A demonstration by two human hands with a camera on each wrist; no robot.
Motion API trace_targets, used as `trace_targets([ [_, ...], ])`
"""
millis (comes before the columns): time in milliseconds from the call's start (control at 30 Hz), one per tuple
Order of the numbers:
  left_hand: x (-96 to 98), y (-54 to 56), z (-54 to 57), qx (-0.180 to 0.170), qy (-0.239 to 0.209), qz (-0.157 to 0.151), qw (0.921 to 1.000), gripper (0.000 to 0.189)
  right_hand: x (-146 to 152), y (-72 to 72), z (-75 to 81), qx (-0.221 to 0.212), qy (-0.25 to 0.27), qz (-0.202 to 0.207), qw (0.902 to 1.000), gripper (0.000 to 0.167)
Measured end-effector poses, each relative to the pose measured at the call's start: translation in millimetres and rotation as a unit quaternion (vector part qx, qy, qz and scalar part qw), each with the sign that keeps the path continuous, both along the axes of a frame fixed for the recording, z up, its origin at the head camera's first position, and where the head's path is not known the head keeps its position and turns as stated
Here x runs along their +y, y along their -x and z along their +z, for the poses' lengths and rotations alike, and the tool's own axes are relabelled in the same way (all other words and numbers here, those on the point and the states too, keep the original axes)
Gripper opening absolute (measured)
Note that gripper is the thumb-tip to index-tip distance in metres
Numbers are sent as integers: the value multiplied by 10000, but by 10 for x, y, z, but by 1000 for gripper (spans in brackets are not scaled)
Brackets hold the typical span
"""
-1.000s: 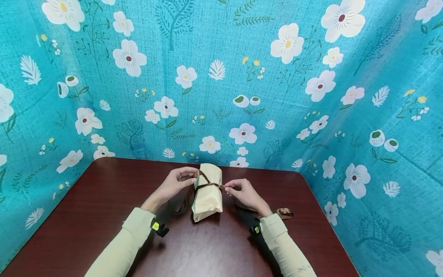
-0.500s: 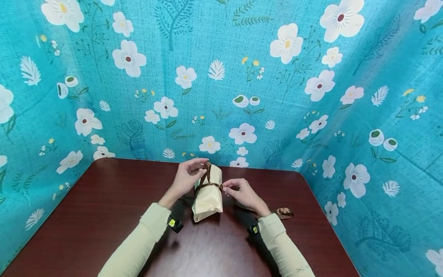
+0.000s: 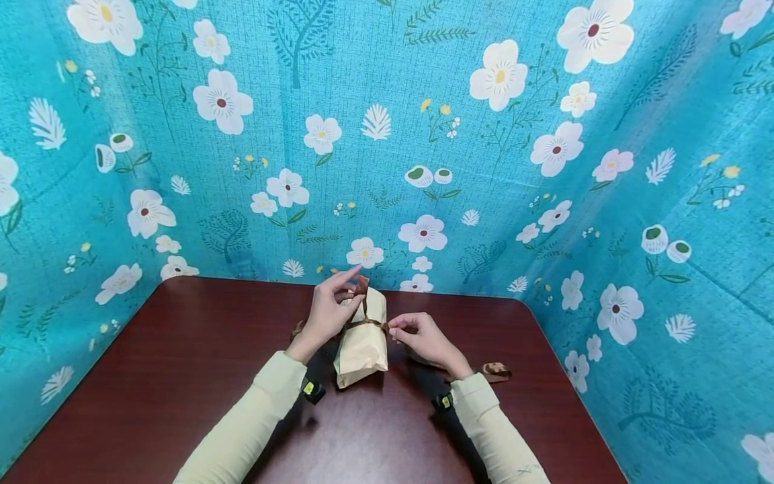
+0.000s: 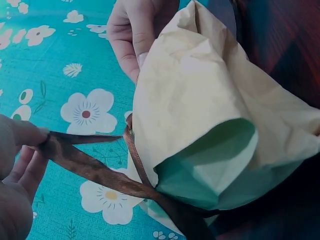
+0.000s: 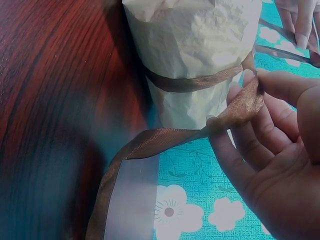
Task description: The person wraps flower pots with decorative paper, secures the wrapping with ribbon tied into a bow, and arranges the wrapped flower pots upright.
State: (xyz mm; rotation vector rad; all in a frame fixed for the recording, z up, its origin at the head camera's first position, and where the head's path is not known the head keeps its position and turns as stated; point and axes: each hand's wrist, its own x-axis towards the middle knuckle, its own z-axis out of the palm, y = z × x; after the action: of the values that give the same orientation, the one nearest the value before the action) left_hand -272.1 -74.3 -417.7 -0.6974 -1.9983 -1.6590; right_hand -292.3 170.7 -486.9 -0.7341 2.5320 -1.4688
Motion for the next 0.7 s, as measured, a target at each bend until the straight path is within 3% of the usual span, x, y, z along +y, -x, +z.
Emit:
trace_targets([
  [267,24,70,-32,436,-438,322,9976,32,8,4,-12,83,89,52,9999,17],
  [433,45,92,-74,594,-425,431,9964,11,-2,3,-10,169,20,119,9998,16],
  [533,58,104,-98,279,-433,278,9983,7,1,2,-14,161,-1,142,9998,16],
  [700,64,133,-124,-703,-527,-512,9948,11,30,-7,-13,136,-209,58,9997,18],
])
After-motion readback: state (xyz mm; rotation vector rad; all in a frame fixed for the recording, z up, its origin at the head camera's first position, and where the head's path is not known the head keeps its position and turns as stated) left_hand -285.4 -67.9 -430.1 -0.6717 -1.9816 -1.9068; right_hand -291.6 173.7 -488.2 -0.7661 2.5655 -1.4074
